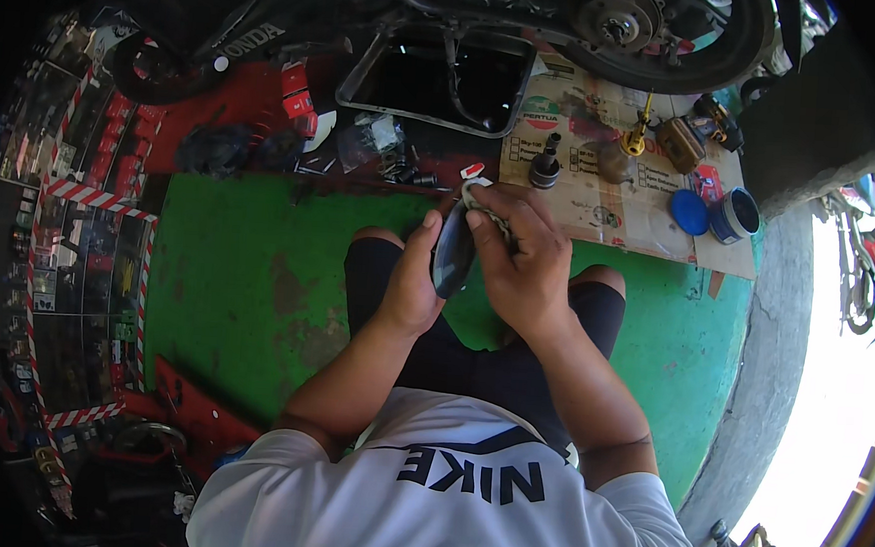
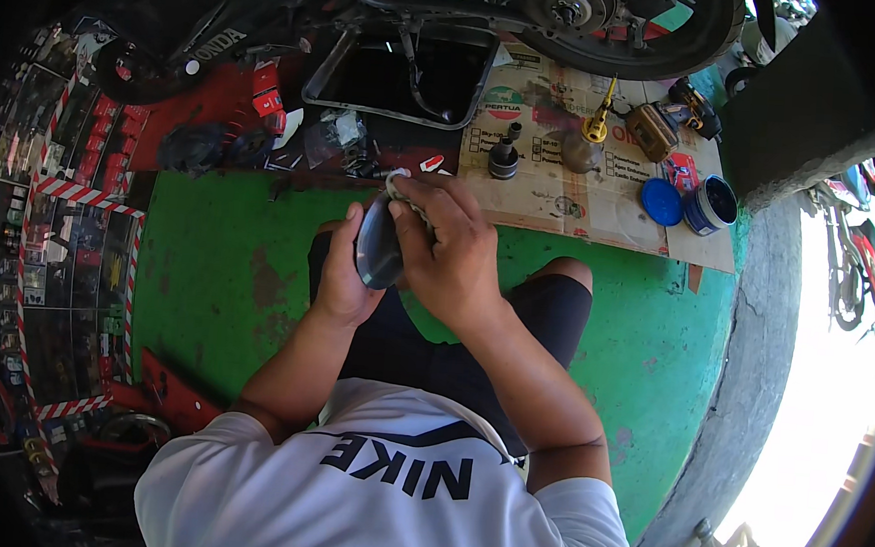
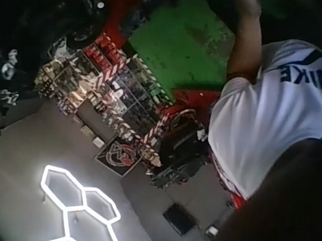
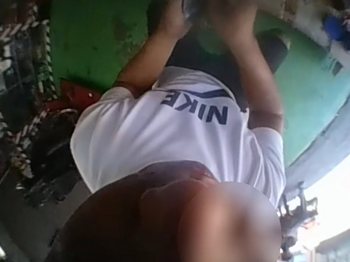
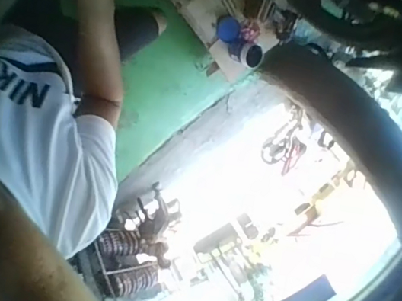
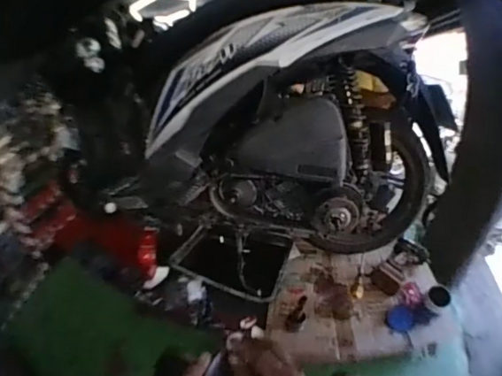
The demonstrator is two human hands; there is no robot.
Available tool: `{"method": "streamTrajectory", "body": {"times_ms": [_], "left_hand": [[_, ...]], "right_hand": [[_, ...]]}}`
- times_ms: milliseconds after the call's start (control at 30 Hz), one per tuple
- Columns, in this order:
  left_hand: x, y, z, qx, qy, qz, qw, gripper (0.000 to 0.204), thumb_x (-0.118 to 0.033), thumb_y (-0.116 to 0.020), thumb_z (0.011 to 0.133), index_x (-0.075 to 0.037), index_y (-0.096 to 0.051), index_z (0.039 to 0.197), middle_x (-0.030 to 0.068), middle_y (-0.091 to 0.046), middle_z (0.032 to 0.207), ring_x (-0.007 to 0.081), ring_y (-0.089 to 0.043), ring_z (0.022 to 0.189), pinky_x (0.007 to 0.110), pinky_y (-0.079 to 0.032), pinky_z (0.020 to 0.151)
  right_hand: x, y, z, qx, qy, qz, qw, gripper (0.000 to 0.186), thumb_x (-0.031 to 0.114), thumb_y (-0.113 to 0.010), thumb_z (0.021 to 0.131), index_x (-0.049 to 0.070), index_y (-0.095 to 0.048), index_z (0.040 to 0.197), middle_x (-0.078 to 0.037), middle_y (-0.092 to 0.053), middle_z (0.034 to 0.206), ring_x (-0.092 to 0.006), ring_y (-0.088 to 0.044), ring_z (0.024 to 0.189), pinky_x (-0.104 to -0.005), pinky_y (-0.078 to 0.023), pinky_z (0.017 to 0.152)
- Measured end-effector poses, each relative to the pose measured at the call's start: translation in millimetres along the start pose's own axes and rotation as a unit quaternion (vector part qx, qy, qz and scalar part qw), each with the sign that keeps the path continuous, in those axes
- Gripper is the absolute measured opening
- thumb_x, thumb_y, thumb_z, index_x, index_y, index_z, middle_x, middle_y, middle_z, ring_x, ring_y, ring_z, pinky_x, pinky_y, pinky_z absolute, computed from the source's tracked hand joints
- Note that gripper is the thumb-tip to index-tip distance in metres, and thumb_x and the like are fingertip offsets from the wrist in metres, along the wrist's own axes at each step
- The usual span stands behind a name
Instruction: Repairing a motorcycle by cleaning and reassembling the clutch and drive belt components.
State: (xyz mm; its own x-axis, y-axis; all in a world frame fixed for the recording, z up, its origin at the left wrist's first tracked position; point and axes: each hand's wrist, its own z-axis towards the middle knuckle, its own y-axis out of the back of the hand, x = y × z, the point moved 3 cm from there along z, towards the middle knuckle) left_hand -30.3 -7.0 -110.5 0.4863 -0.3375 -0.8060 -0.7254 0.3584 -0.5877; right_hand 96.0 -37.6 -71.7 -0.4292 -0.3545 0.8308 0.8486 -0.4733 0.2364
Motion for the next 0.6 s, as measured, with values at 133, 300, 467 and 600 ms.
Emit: {"method": "streamTrajectory", "body": {"times_ms": [133, 300, 467, 600], "left_hand": [[7.4, 13.0, 3.1, -0.018, 0.032, -0.020, 0.999, 0.060, -0.045, -0.034, 0.110, -0.001, -0.048, 0.149, 0.0134, -0.060, 0.140, 0.0196, -0.059, 0.125, 0.031, -0.043, 0.107], [8.0, 13.8, 4.1, 0.003, 0.044, -0.071, 0.997, 0.060, -0.044, -0.034, 0.110, -0.002, -0.047, 0.149, 0.0127, -0.061, 0.139, 0.0192, -0.060, 0.123, 0.031, -0.044, 0.105], [5.3, 5.4, -0.8, -0.024, 0.032, -0.078, 0.996, 0.056, -0.043, -0.035, 0.110, -0.002, -0.051, 0.145, 0.0109, -0.064, 0.133, 0.0165, -0.060, 0.120, 0.029, -0.045, 0.103], [4.4, 10.2, -5.5, -0.042, 0.054, -0.026, 0.997, 0.056, -0.043, -0.035, 0.109, -0.002, -0.051, 0.145, 0.0107, -0.064, 0.132, 0.0167, -0.060, 0.120, 0.029, -0.045, 0.103]], "right_hand": [[7.9, -8.2, -6.2, 0.006, 0.083, -0.002, 0.997, 0.024, -0.003, -0.069, 0.088, -0.001, -0.072, 0.111, -0.012, -0.070, 0.112, -0.0264, -0.066, 0.087, -0.0346, -0.054, 0.075], [14.7, -12.2, -9.8, 0.030, 0.182, -0.027, 0.982, 0.026, -0.006, -0.069, 0.086, 0.000, -0.073, 0.111, -0.013, -0.070, 0.112, -0.0254, -0.065, 0.089, -0.0326, -0.053, 0.078], [2.0, -8.4, -3.0, 0.014, 0.131, -0.047, 0.990, 0.027, -0.007, -0.068, 0.084, 0.000, -0.073, 0.111, -0.013, -0.070, 0.113, -0.0274, -0.065, 0.092, -0.0345, -0.053, 0.081], [-8.9, -7.7, -4.5, 0.001, 0.045, -0.054, 0.998, 0.029, -0.006, -0.068, 0.083, -0.001, -0.073, 0.111, -0.012, -0.070, 0.116, -0.0285, -0.065, 0.096, -0.0359, -0.053, 0.084]]}}
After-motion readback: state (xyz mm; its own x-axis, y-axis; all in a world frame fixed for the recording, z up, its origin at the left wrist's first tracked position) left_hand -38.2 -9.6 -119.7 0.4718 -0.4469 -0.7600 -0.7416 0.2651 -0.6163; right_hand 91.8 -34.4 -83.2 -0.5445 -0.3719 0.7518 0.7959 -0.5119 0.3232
